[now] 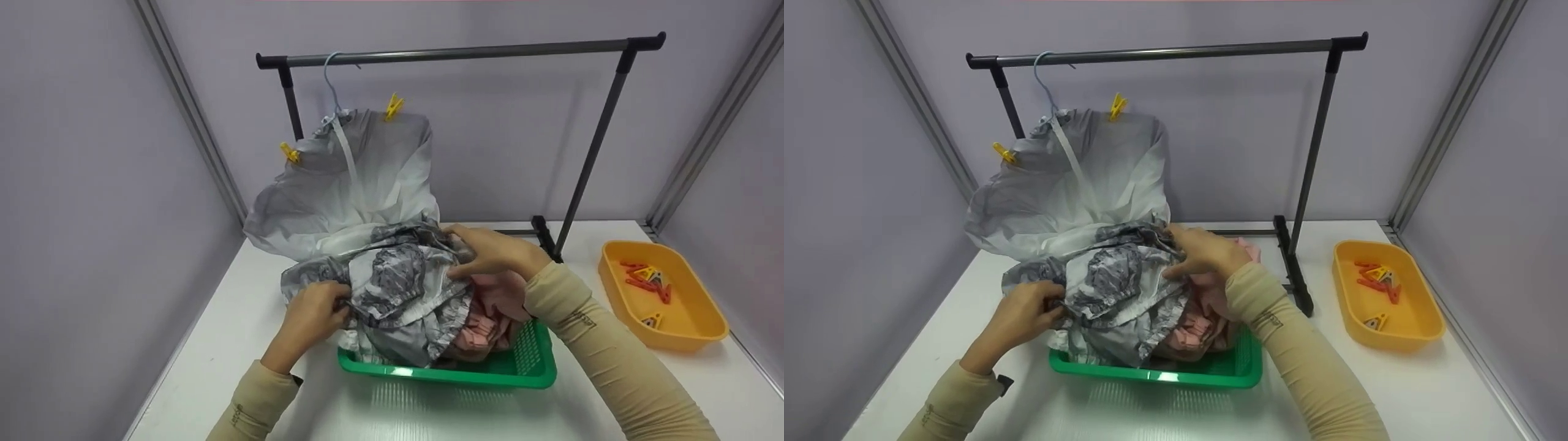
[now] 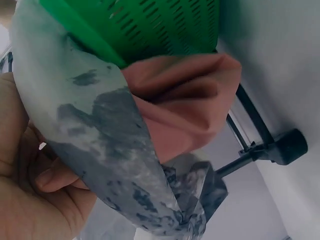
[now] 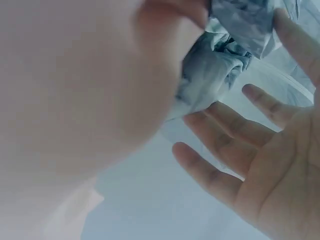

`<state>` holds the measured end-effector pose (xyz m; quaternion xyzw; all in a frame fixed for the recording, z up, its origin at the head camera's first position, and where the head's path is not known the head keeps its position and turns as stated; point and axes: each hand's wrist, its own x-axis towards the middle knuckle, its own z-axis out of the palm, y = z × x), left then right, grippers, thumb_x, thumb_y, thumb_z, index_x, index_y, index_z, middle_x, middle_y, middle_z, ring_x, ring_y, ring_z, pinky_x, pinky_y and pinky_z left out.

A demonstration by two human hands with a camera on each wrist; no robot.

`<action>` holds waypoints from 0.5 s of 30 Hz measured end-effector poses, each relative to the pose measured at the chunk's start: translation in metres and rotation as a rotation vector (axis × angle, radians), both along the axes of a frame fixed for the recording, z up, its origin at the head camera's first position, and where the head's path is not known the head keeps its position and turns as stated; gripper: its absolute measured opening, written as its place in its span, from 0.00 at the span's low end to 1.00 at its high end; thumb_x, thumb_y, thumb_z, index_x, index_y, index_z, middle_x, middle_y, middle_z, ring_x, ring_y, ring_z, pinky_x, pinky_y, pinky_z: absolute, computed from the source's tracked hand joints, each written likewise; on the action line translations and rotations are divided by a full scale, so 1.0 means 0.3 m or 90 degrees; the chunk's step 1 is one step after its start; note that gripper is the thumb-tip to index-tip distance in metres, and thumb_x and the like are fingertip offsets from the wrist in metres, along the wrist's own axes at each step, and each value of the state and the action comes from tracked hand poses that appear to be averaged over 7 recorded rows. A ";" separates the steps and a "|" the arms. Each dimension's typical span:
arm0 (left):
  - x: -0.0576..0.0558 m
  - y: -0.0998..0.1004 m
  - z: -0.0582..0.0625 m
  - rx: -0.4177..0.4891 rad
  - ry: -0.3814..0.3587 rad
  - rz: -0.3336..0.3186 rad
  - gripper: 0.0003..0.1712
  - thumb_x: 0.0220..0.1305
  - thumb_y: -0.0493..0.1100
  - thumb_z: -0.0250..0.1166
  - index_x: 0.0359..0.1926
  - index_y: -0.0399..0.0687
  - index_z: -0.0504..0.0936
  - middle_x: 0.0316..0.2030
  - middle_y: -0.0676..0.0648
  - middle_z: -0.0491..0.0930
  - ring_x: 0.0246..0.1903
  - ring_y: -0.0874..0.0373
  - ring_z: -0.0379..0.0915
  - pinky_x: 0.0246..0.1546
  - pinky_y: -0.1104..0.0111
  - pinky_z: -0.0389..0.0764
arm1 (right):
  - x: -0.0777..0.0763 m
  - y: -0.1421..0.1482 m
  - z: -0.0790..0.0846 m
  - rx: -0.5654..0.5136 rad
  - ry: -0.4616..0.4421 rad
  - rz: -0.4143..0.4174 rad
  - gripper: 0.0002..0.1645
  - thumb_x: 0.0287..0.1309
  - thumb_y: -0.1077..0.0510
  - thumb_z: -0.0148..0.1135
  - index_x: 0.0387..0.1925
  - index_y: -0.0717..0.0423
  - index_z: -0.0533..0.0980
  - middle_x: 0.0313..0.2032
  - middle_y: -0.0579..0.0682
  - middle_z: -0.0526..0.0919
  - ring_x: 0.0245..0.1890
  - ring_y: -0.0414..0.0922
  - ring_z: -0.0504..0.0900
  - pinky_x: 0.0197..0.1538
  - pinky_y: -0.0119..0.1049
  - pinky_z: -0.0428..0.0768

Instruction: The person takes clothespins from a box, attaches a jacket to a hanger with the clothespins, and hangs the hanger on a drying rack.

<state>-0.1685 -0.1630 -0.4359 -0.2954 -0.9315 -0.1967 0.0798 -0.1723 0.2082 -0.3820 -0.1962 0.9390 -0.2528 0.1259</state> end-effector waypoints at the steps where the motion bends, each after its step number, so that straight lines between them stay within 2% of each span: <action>1: -0.005 -0.003 0.007 0.011 -0.002 0.008 0.18 0.56 0.33 0.74 0.23 0.55 0.75 0.23 0.53 0.76 0.25 0.56 0.70 0.25 0.60 0.68 | 0.005 0.003 -0.006 0.002 -0.001 -0.001 0.55 0.66 0.42 0.75 0.83 0.58 0.57 0.76 0.68 0.70 0.75 0.66 0.71 0.75 0.63 0.71; 4: -0.018 -0.011 0.034 0.053 -0.002 0.031 0.14 0.58 0.32 0.73 0.24 0.54 0.80 0.21 0.52 0.75 0.24 0.56 0.69 0.25 0.61 0.68 | 0.015 0.007 -0.022 0.011 -0.010 -0.011 0.56 0.64 0.40 0.76 0.82 0.57 0.59 0.77 0.65 0.70 0.75 0.66 0.71 0.76 0.64 0.70; 8: -0.042 -0.020 0.071 0.108 0.024 0.058 0.08 0.59 0.31 0.71 0.31 0.49 0.89 0.26 0.48 0.85 0.27 0.54 0.79 0.30 0.55 0.80 | 0.019 0.001 -0.035 0.019 -0.027 -0.024 0.58 0.63 0.37 0.76 0.82 0.57 0.59 0.77 0.64 0.70 0.76 0.65 0.71 0.77 0.63 0.68; 11: -0.065 -0.034 0.096 0.134 0.041 0.081 0.07 0.60 0.31 0.70 0.34 0.47 0.91 0.31 0.45 0.89 0.30 0.50 0.85 0.34 0.50 0.85 | 0.024 -0.003 -0.037 0.012 -0.031 -0.028 0.56 0.62 0.39 0.77 0.81 0.55 0.61 0.76 0.62 0.72 0.75 0.64 0.72 0.77 0.62 0.69; 15: -0.104 -0.063 0.120 0.150 0.059 0.109 0.05 0.61 0.33 0.70 0.37 0.44 0.91 0.33 0.41 0.90 0.33 0.42 0.87 0.35 0.44 0.85 | 0.032 -0.003 -0.040 -0.002 -0.025 -0.031 0.57 0.58 0.41 0.81 0.81 0.52 0.63 0.75 0.59 0.74 0.75 0.62 0.73 0.77 0.62 0.69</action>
